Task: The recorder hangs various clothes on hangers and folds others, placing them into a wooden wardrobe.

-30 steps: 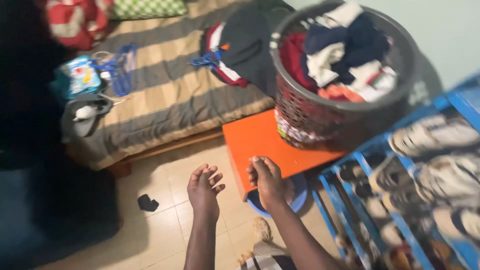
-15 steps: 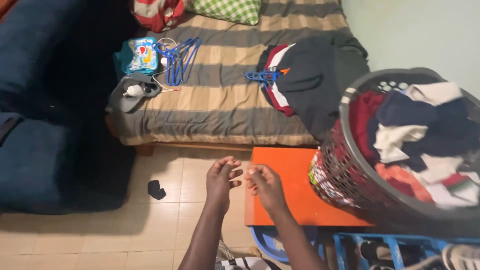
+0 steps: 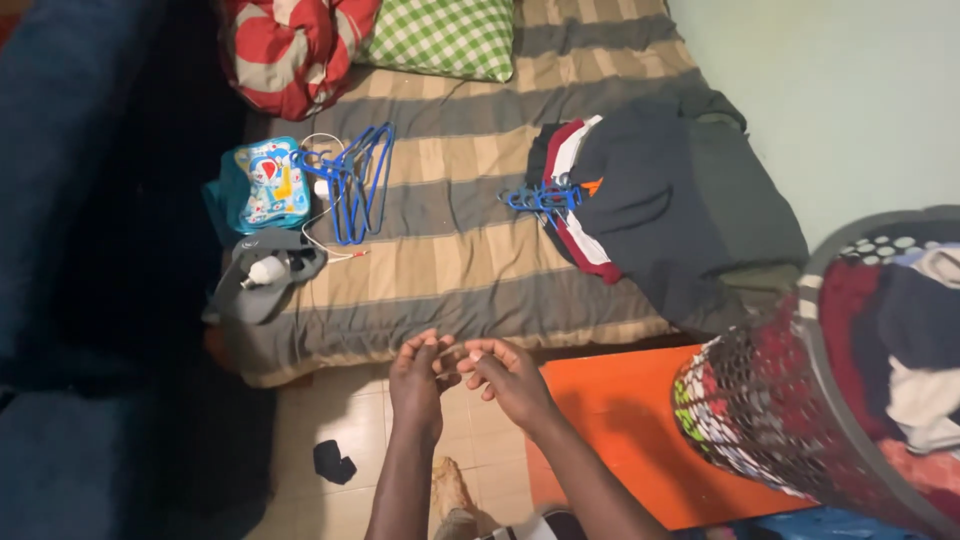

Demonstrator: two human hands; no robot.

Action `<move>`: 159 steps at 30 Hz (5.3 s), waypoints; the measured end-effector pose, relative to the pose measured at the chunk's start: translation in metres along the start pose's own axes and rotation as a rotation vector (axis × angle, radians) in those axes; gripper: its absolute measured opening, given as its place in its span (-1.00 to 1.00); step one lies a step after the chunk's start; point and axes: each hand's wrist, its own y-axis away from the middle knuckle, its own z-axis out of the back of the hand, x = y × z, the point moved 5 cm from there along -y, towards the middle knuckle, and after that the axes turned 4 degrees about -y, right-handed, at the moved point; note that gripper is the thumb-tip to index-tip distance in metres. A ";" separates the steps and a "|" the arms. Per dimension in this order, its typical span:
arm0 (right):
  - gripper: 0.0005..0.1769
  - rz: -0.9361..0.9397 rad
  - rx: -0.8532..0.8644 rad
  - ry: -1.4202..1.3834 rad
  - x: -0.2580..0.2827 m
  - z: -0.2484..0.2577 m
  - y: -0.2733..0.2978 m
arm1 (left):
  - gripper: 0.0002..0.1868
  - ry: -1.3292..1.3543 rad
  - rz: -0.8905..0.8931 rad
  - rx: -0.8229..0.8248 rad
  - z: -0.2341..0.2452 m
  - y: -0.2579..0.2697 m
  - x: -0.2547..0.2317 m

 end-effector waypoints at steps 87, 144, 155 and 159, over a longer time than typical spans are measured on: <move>-0.80 0.829 -1.407 0.189 0.209 0.111 -0.095 | -0.72 -0.263 -0.133 1.096 -0.364 -0.137 -0.135; -0.71 -0.493 -3.027 0.530 -0.002 -0.307 0.500 | -0.23 -0.311 0.115 2.636 0.017 0.505 -0.040; -0.42 -0.535 -2.692 0.501 -0.038 -0.301 0.577 | -0.53 -0.477 0.601 2.362 0.015 0.600 0.082; -0.63 -0.869 -2.639 0.038 -0.069 -0.280 0.608 | -0.55 -0.456 0.781 2.275 -0.007 0.642 0.137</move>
